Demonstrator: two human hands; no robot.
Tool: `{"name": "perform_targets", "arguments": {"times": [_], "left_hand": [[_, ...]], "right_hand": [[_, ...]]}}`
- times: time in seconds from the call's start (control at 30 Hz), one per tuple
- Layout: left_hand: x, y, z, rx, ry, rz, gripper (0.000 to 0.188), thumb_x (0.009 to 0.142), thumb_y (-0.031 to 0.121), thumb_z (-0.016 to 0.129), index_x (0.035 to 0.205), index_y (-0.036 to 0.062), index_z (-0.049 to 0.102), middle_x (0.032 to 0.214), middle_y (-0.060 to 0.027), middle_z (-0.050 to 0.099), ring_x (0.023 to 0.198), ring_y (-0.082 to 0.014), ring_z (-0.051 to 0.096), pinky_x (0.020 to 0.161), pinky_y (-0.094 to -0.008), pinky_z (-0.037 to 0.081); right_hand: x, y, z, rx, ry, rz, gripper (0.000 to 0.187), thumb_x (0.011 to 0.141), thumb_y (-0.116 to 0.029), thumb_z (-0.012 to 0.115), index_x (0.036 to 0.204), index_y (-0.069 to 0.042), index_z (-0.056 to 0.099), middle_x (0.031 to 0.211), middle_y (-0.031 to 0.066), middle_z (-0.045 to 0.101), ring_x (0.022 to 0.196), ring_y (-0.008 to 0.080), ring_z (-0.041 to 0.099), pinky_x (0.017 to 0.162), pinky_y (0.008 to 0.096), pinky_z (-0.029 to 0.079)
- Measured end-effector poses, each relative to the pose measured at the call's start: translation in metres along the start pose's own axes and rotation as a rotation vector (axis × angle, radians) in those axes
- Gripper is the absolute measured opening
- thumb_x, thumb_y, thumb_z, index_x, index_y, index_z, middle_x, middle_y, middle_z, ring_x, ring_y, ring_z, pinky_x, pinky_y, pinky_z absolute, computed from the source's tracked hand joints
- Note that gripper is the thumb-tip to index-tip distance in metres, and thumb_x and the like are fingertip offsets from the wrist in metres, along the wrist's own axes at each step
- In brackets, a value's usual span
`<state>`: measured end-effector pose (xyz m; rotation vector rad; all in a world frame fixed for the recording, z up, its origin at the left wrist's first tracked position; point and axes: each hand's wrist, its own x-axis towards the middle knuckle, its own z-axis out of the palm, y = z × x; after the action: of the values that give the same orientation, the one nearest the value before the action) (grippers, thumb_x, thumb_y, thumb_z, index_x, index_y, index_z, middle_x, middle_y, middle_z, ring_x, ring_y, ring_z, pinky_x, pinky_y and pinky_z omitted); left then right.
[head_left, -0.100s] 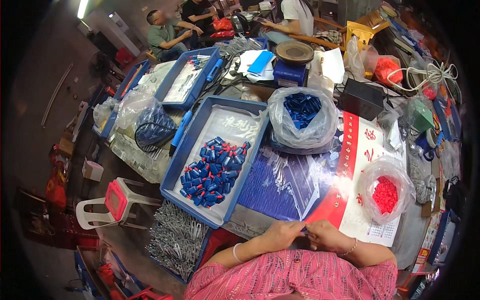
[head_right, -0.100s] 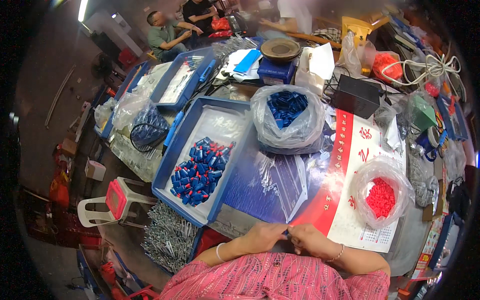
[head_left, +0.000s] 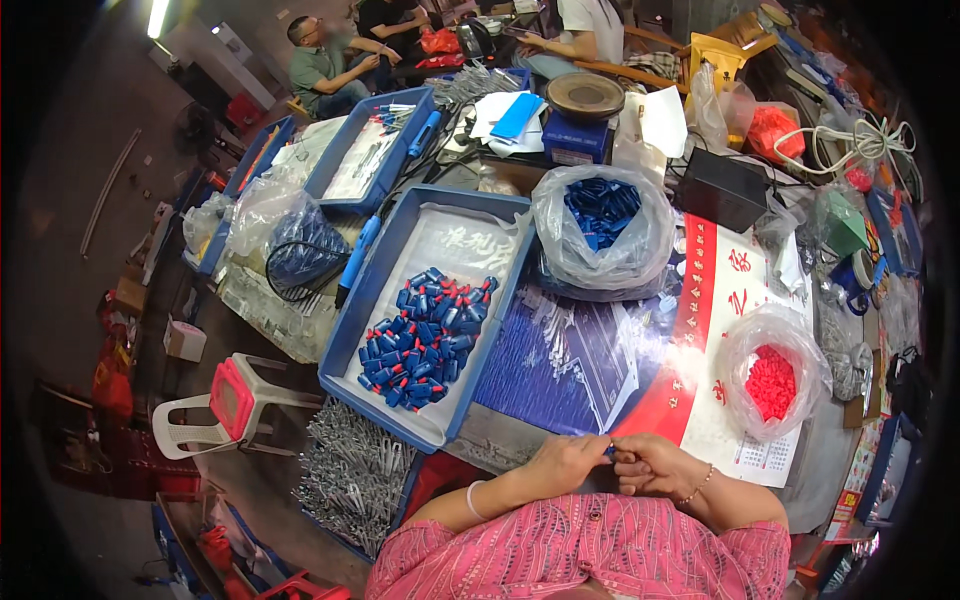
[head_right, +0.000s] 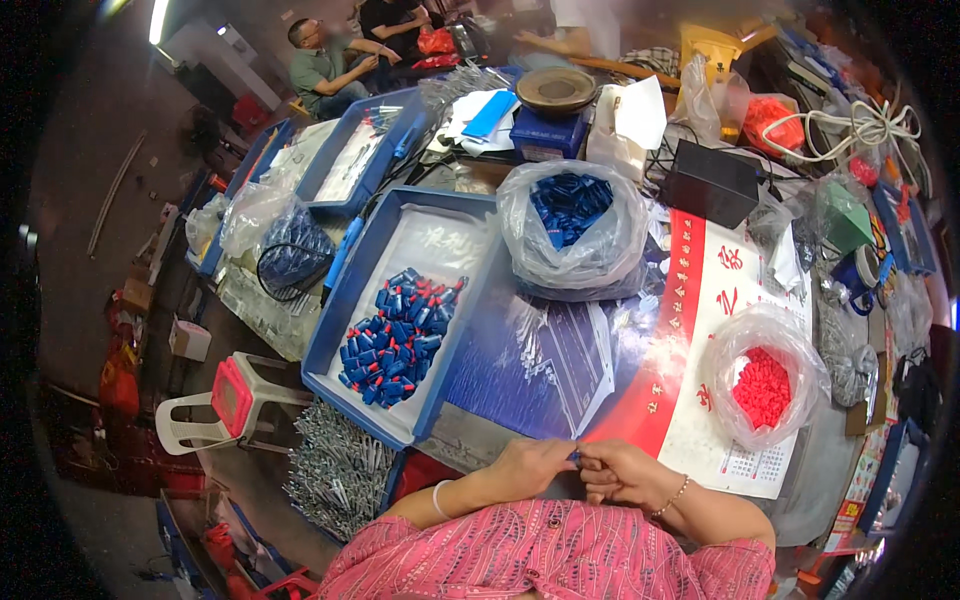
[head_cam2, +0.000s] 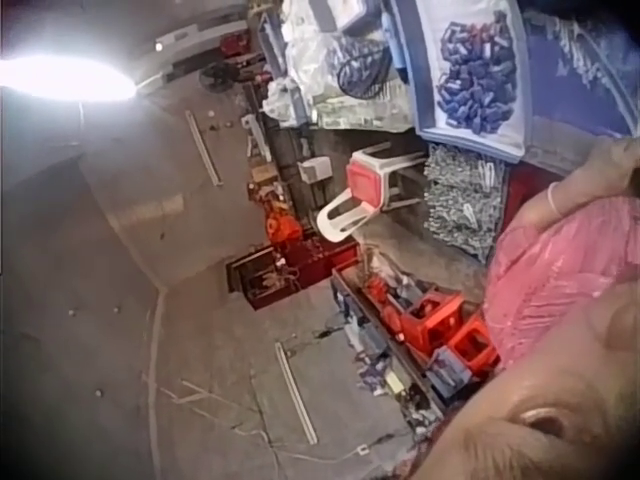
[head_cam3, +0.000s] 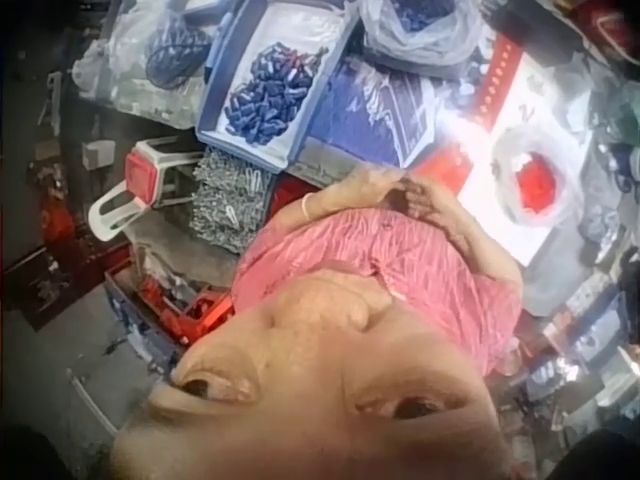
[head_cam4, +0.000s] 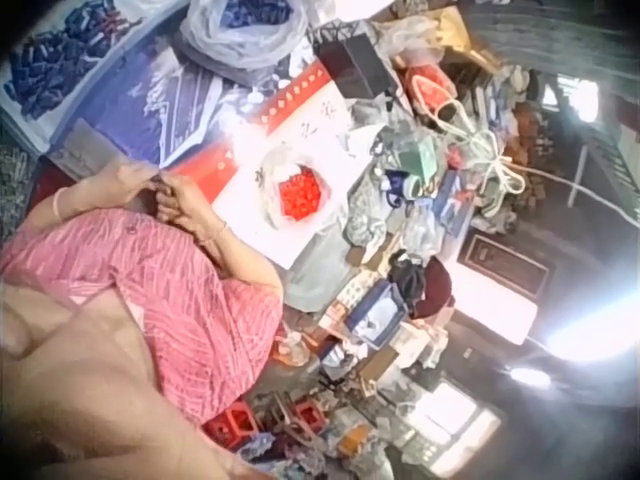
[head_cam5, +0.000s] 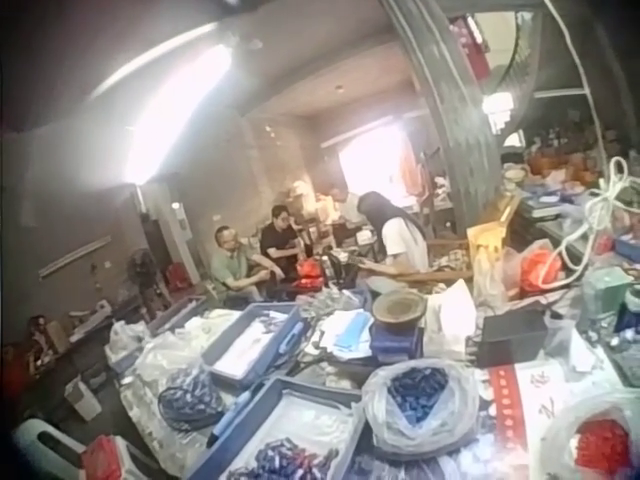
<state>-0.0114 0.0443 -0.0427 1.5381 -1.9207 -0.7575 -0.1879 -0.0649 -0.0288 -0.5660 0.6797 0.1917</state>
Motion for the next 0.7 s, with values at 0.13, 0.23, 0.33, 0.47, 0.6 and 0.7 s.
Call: {"name": "perform_targets", "arguments": {"times": [0.13, 0.23, 0.33, 0.47, 0.6, 0.7], "left_hand": [[0.004, 0.000, -0.006, -0.333, -0.092, -0.053, 0.029, 0.083, 0.010, 0.058, 0.109, -0.0007, 0.053, 0.090, -0.0176, 0.063, 0.077, -0.0279, 0.064, 0.065, -0.0310, 0.049], [0.006, 0.000, -0.007, -0.691, -0.172, -0.070, 0.019, 0.086, 0.014, 0.056, 0.099, 0.0013, 0.054, 0.072, -0.0145, 0.058, 0.063, -0.0274, 0.059, 0.058, -0.0337, 0.045], [0.000, 0.000, 0.001, -0.732, -0.264, -0.096, 0.022, 0.085, 0.014, 0.056, 0.103, 0.0014, 0.054, 0.075, -0.0136, 0.059, 0.066, -0.0280, 0.059, 0.060, -0.0326, 0.044], [0.005, 0.006, 0.005, -0.437, -0.044, 0.050, 0.026, 0.082, 0.014, 0.061, 0.102, -0.0014, 0.053, 0.077, -0.0192, 0.060, 0.067, -0.0362, 0.060, 0.057, -0.0366, 0.046], [0.008, 0.005, 0.013, -0.028, -0.021, -0.026, 0.025, 0.081, 0.015, 0.063, 0.096, -0.0029, 0.052, 0.077, -0.0191, 0.060, 0.066, -0.0359, 0.060, 0.055, -0.0399, 0.047], [0.013, 0.005, 0.008, -0.151, 0.004, -0.087, 0.024, 0.082, 0.016, 0.063, 0.096, -0.0006, 0.053, 0.073, -0.0180, 0.059, 0.063, -0.0325, 0.061, 0.054, -0.0374, 0.046]], "right_hand": [[-0.008, -0.003, 0.007, -0.757, 0.112, -0.441, 0.033, 0.091, -0.035, 0.049, 0.072, -0.008, 0.050, 0.050, 0.0025, 0.043, 0.042, 0.0193, 0.043, 0.053, 0.0351, 0.043], [-0.016, -0.015, 0.007, -1.751, 0.222, -1.067, 0.026, 0.084, -0.030, 0.055, 0.082, -0.004, 0.054, 0.064, 0.0104, 0.054, 0.057, 0.0299, 0.055, 0.055, 0.0398, 0.043], [-0.024, -0.014, 0.009, -1.849, -0.006, -0.819, 0.022, 0.082, -0.026, 0.055, 0.085, -0.005, 0.055, 0.073, 0.0121, 0.058, 0.059, 0.0316, 0.056, 0.056, 0.0432, 0.044], [-0.017, 0.009, -0.002, -1.601, 0.127, -0.765, 0.019, 0.089, -0.020, 0.043, 0.085, -0.006, 0.056, 0.071, 0.0144, 0.058, 0.063, 0.0324, 0.059, 0.056, 0.0422, 0.046], [0.001, 0.006, -0.001, -0.415, 0.178, -0.247, 0.047, 0.095, -0.040, 0.042, 0.061, -0.008, 0.047, 0.047, 0.0001, 0.037, 0.039, 0.0111, 0.037, 0.042, 0.0278, 0.036], [0.006, -0.002, -0.012, 0.014, -0.009, 0.009, 0.044, 0.094, -0.042, 0.043, 0.065, -0.010, 0.048, 0.045, -0.0015, 0.038, 0.038, 0.0097, 0.035, 0.043, 0.0260, 0.037]]}}
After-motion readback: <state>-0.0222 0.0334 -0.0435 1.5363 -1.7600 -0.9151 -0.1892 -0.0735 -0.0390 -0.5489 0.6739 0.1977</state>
